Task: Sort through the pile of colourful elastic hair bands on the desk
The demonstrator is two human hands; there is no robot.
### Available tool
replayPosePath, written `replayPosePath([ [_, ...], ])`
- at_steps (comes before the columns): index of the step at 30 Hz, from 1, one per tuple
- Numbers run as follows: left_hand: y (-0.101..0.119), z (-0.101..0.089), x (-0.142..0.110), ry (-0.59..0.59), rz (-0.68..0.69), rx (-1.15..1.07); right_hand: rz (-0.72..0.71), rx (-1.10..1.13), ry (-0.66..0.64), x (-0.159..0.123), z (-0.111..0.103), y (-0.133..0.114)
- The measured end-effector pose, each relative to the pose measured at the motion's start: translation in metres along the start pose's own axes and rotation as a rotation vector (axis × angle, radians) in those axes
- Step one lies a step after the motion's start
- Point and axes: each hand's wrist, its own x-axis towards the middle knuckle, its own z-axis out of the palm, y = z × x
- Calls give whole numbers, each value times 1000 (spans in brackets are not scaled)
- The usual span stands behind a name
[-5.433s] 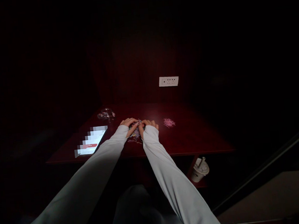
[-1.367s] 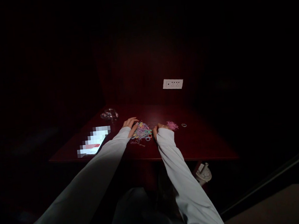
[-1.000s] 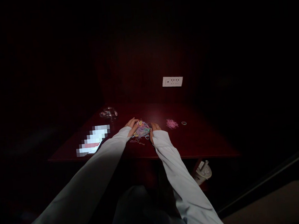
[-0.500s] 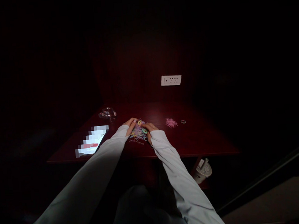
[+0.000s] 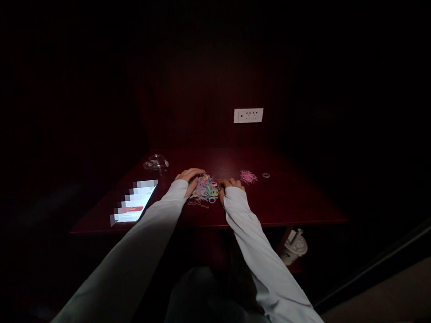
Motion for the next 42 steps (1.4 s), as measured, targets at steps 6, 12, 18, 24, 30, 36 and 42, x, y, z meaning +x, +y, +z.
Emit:
replayPosePath([
  [6, 1, 1, -4, -72, 48, 20, -150, 91, 43, 7, 13, 7],
  [12, 5, -1, -1, -32, 20, 65, -172, 143, 68, 10, 20, 9],
  [18, 6, -8, 0, 23, -21, 94, -43, 250, 105, 11, 11, 4],
  [24, 2, -8, 0, 32, -15, 74, 50, 332, 125, 14, 9, 7],
  [30, 6, -8, -1, 33, 2, 62, -2, 236, 59, 10, 6, 5],
  [36, 6, -2, -3, -5, 82, 27, -29, 264, 15, 9, 3, 1],
  [42, -1, 0, -4, -120, 222, -19, -23, 300, 4, 11, -2, -2],
])
